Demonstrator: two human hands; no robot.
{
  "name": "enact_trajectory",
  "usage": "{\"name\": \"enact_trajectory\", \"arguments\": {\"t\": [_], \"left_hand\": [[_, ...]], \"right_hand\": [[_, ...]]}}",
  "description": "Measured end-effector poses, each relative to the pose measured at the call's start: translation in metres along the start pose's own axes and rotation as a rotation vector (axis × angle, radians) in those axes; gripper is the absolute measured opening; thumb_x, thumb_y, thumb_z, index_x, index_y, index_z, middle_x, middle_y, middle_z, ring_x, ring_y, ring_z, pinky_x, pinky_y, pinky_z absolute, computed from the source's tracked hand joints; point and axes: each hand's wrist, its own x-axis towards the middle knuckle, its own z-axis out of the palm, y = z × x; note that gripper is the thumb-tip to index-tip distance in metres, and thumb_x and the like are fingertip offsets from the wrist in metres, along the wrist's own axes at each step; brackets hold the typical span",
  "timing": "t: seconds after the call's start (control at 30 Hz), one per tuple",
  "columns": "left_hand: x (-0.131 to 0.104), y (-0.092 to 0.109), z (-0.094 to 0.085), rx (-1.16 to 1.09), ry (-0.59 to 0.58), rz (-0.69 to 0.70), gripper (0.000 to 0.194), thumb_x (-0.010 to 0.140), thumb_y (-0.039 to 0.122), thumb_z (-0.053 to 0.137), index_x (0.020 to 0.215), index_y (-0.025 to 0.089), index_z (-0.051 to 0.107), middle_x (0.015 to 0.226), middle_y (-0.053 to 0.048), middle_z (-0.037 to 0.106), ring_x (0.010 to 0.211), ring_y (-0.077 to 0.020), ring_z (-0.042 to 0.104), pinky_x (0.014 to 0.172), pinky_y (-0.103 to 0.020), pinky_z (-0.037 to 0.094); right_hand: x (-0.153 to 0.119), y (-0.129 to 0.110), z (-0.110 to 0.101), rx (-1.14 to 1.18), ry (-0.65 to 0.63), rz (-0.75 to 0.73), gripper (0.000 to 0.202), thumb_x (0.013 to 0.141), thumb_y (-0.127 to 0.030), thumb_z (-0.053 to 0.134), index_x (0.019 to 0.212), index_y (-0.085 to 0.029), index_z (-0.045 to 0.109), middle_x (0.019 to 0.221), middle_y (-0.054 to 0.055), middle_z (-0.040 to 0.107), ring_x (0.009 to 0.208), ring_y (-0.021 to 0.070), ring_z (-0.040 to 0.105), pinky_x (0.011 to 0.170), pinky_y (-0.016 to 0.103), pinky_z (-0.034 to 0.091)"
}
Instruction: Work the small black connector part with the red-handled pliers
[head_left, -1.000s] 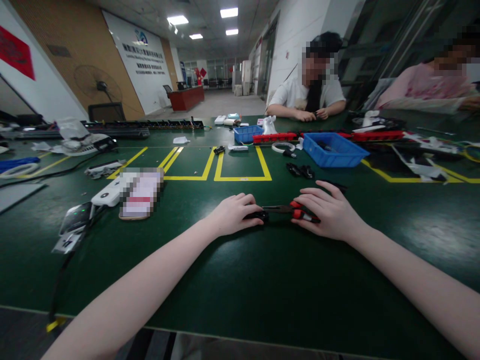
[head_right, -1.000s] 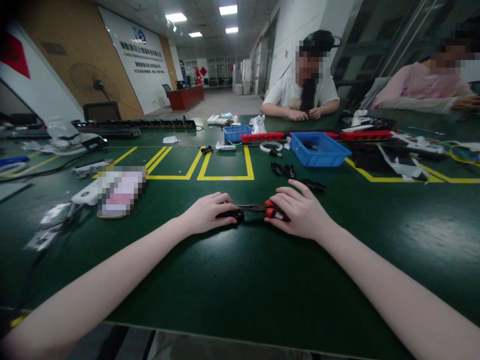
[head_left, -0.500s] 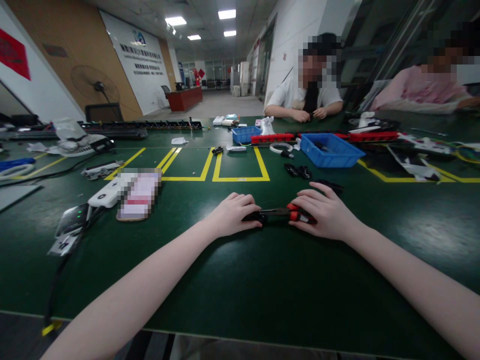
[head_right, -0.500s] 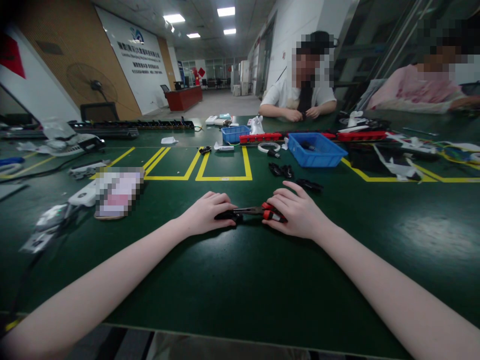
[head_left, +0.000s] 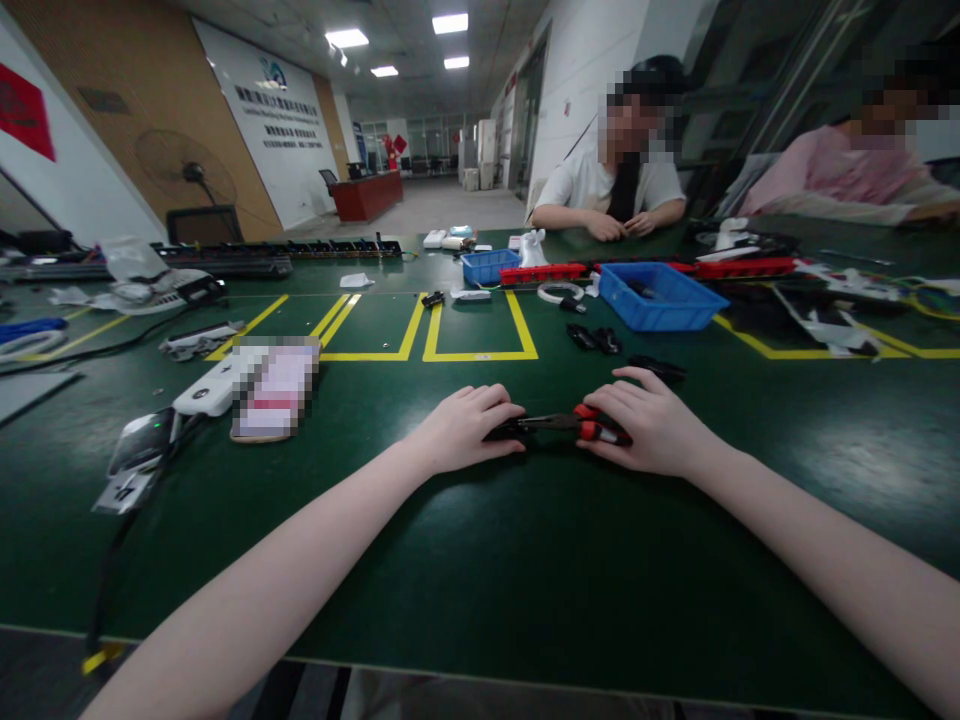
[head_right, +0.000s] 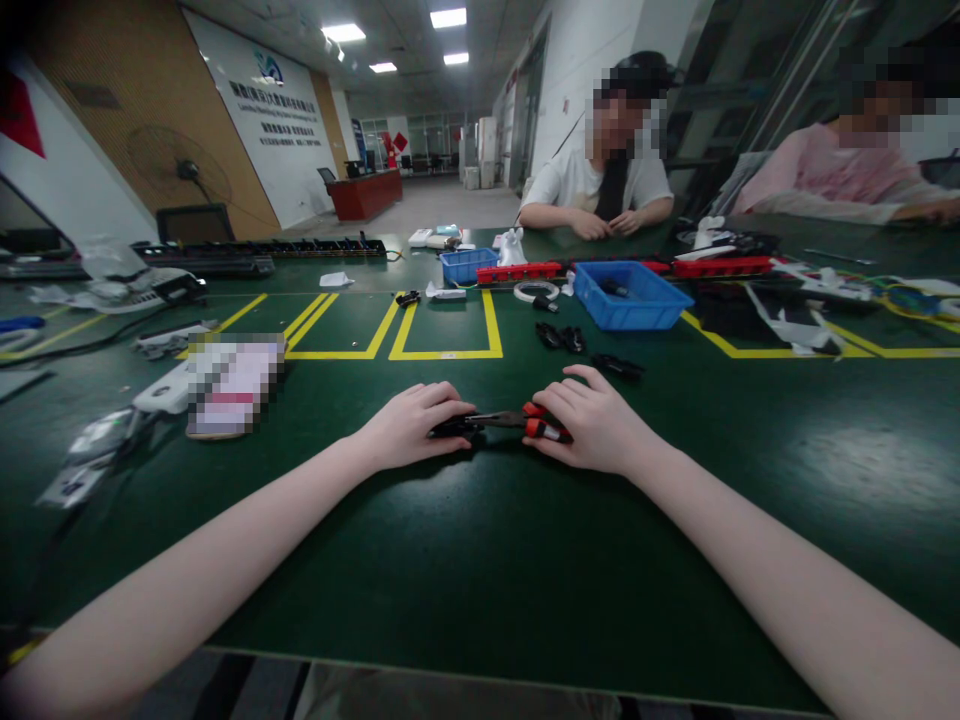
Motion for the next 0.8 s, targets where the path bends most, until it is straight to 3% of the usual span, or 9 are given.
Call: {"name": "enact_trajectory", "arguments": {"t": [0.2,0.4,0.8], "left_hand": [[0.0005,0.0016,-0.0008,-0.005,-0.038,-0.042,0.040,0.096,0.042,0.063,0.127,0.016,0.058,0.115,-0.009,0.061,0.093,-0.0205,0.063,0.081,-0.032,0.051],[0.0016,0.0036,-0.0015,0.005,-0.080,-0.079,0.044,0.099,0.044,0.059,0.131,0.014,0.057,0.109,-0.008,0.068,0.089,-0.0202,0.065,0.079,-0.032,0.049],[0.0016,-0.0001,-0.0003,-0.017,-0.056,-0.061,0.037,0.098,0.043,0.061,0.125,0.017,0.059,0.110,-0.005,0.068,0.100,-0.0204,0.063,0.092,-0.035,0.040]], "right_hand": [[-0.0006,-0.0021,-0.0011,0.037,-0.025,0.036,0.036,0.090,-0.046,0.061,0.106,-0.014,0.061,0.094,0.011,0.070,0.079,0.0224,0.066,0.068,0.034,0.052],[0.0003,-0.0029,-0.0012,0.060,-0.020,0.049,0.035,0.090,-0.045,0.061,0.107,-0.015,0.060,0.095,0.012,0.069,0.081,0.0230,0.066,0.070,0.034,0.054],[-0.0018,-0.0019,0.0007,0.080,-0.005,0.048,0.035,0.089,-0.044,0.063,0.107,-0.014,0.061,0.095,0.012,0.070,0.081,0.0231,0.067,0.069,0.034,0.055]]}}
